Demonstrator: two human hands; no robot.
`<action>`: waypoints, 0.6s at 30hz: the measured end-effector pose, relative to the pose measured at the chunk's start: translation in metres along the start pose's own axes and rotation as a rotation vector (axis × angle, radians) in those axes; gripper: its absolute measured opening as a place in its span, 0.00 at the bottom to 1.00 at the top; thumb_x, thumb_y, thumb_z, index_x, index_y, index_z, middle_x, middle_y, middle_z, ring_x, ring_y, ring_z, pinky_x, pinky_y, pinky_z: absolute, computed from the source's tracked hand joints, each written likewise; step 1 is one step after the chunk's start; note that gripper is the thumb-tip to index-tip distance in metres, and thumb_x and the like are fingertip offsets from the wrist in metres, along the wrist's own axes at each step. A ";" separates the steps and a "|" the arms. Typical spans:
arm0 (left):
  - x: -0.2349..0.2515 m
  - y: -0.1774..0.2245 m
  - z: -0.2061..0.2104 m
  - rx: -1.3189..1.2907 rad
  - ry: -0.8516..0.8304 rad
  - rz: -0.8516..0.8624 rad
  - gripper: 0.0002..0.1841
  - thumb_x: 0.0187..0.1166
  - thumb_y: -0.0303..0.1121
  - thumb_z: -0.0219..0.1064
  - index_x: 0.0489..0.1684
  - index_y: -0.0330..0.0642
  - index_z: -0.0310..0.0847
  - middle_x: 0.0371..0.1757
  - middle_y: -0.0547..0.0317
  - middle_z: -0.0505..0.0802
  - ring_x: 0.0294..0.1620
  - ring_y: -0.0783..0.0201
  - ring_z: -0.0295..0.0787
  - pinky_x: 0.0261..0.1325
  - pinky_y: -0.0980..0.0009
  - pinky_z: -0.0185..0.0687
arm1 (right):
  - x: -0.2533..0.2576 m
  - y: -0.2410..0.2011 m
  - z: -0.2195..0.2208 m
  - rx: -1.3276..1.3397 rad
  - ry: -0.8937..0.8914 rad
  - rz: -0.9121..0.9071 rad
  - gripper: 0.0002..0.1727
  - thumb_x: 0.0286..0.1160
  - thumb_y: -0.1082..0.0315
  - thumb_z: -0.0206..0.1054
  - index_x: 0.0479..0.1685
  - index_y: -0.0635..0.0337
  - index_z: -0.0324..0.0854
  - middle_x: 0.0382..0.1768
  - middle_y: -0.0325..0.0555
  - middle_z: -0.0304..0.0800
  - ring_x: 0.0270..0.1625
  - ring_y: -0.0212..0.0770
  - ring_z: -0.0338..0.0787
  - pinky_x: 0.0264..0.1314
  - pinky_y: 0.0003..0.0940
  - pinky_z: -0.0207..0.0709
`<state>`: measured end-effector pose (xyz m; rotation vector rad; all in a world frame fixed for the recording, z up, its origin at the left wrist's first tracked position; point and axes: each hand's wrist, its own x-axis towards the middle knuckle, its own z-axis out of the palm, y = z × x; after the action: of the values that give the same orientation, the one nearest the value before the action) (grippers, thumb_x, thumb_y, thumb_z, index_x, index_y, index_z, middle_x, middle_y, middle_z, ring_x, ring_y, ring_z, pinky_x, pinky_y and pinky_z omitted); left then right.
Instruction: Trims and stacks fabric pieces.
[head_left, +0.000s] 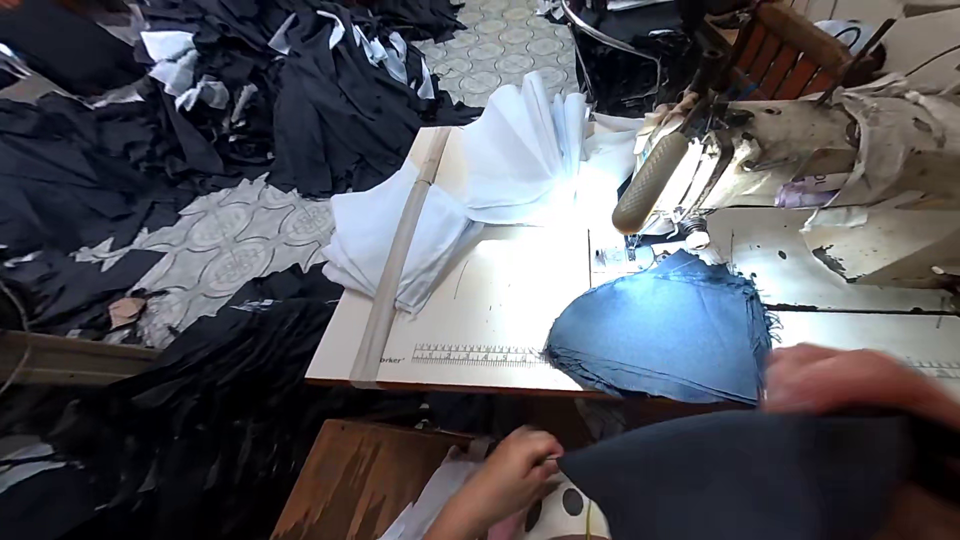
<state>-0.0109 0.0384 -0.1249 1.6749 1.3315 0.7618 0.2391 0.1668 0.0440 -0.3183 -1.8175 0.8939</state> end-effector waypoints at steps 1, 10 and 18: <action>-0.008 -0.010 -0.003 -0.018 0.076 0.011 0.11 0.83 0.30 0.63 0.43 0.32 0.89 0.41 0.49 0.95 0.47 0.59 0.93 0.58 0.58 0.86 | 0.000 -0.001 -0.015 -0.053 0.078 0.027 0.09 0.84 0.58 0.65 0.57 0.38 0.85 0.49 0.13 0.90 0.51 0.09 0.84 0.56 0.07 0.76; 0.024 0.019 -0.078 0.605 0.603 0.110 0.17 0.83 0.40 0.62 0.35 0.35 0.90 0.30 0.48 0.90 0.31 0.54 0.90 0.36 0.58 0.87 | -0.037 0.093 -0.058 -0.947 0.077 0.781 0.22 0.80 0.62 0.68 0.53 0.80 0.82 0.39 0.75 0.88 0.44 0.72 0.89 0.49 0.72 0.75; 0.036 0.018 -0.058 0.667 0.686 0.133 0.14 0.76 0.35 0.59 0.36 0.36 0.91 0.32 0.50 0.91 0.35 0.55 0.90 0.39 0.65 0.86 | -0.015 0.078 0.021 -0.943 -0.089 0.247 0.26 0.77 0.48 0.66 0.42 0.67 0.90 0.37 0.57 0.94 0.38 0.55 0.94 0.37 0.53 0.85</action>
<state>-0.0435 0.0856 -0.0836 2.1260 2.1374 1.1137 0.2126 0.2024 -0.0249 -1.1193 -2.2166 0.1399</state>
